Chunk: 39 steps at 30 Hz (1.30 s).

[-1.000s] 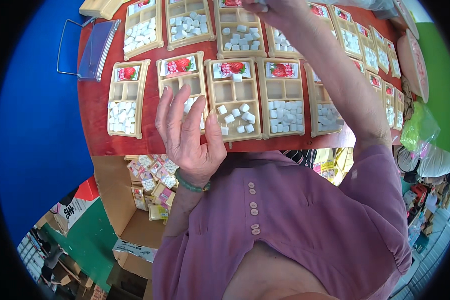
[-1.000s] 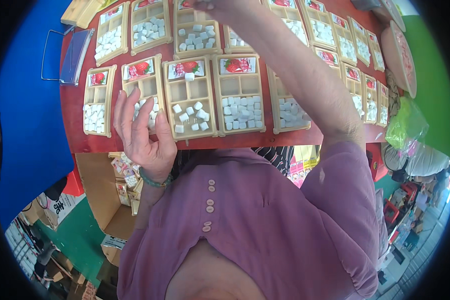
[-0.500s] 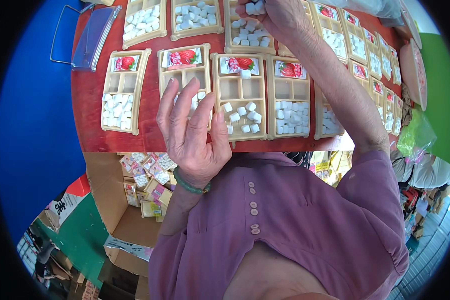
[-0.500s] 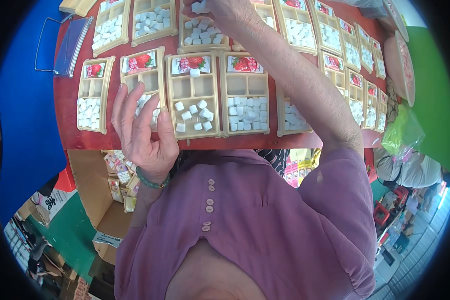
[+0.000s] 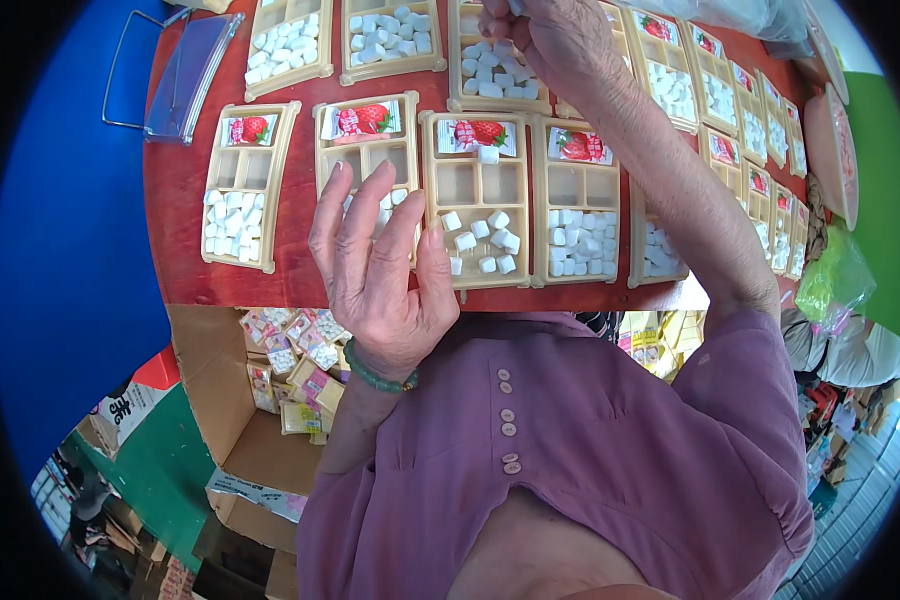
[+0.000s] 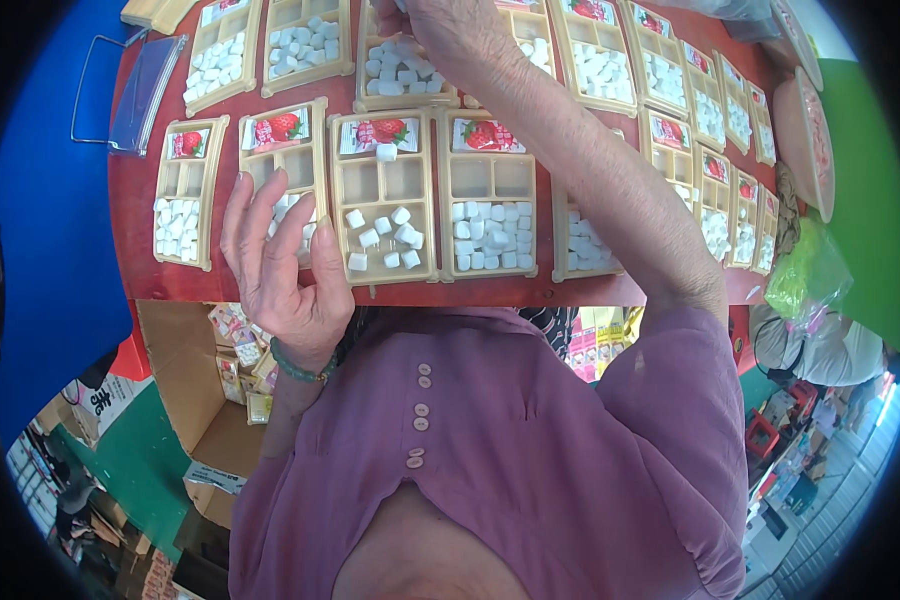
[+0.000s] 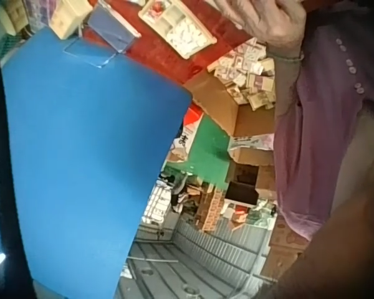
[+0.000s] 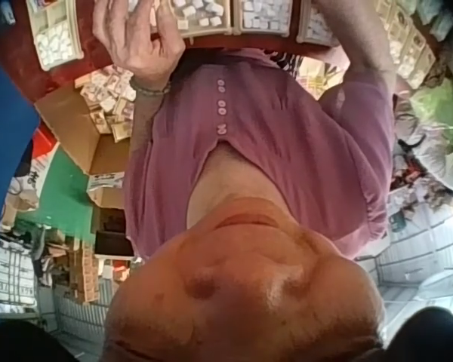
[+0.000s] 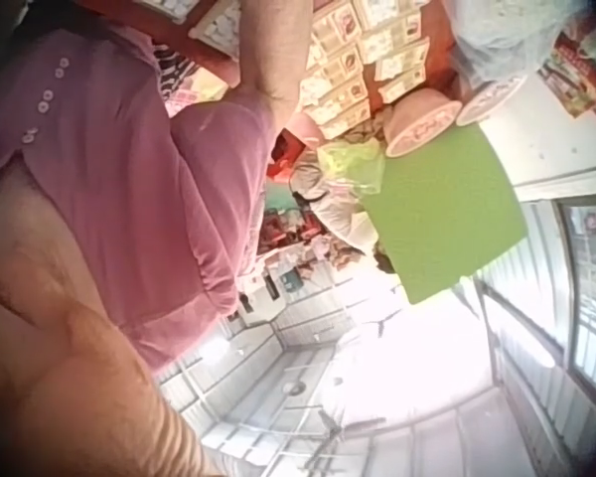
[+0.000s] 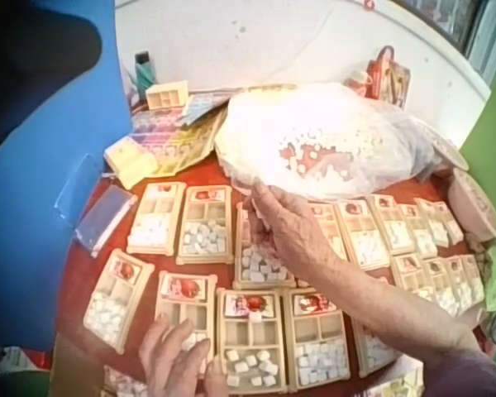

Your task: Manually packing small white cube-shaped items into partitioned boxes.

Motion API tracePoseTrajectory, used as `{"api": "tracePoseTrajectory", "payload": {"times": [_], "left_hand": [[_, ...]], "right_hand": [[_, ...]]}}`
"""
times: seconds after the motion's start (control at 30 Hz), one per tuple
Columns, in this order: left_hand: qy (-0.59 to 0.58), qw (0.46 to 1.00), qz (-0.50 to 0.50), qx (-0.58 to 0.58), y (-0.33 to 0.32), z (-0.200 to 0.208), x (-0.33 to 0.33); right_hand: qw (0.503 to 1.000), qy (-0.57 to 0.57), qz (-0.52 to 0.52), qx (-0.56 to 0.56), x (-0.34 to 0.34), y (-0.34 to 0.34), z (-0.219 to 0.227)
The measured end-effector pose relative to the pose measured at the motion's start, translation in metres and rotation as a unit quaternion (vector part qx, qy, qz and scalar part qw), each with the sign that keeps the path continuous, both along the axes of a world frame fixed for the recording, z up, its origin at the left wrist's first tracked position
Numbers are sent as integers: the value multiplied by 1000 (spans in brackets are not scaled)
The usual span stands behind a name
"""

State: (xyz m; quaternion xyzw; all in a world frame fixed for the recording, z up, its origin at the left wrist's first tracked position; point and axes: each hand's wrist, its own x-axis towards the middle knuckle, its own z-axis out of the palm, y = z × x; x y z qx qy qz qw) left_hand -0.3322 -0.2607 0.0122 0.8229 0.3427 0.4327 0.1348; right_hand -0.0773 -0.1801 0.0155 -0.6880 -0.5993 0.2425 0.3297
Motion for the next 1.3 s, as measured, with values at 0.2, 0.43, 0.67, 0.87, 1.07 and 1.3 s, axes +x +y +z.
{"api": "tracePoseTrajectory", "payload": {"times": [0.2, 0.43, 0.67, 0.87, 1.07, 1.3], "left_hand": [[10, 1000, 5, -4, 0, 0, -4], [-4, 1000, -6, -6, -1, 0, -1], [-8, 1000, -9, -9, -1, 0, -2], [1, 1000, -2, -17, -2, -1, -7], [-9, 1000, -19, -19, 0, -2, -5], [-3, 999, -24, -21, 0, 0, -6]], "right_hand": [[832, 537, -130, 44, -1, -5, 46], [785, 602, 142, 17, 138, 1, 56], [966, 251, 52, 20, 230, 20, 68], [966, -225, 18, 129, 70, -5, 74], [983, -137, 117, 32, 16, -37, 60], [943, -249, 202, 88, 16, -32, 48]]}}
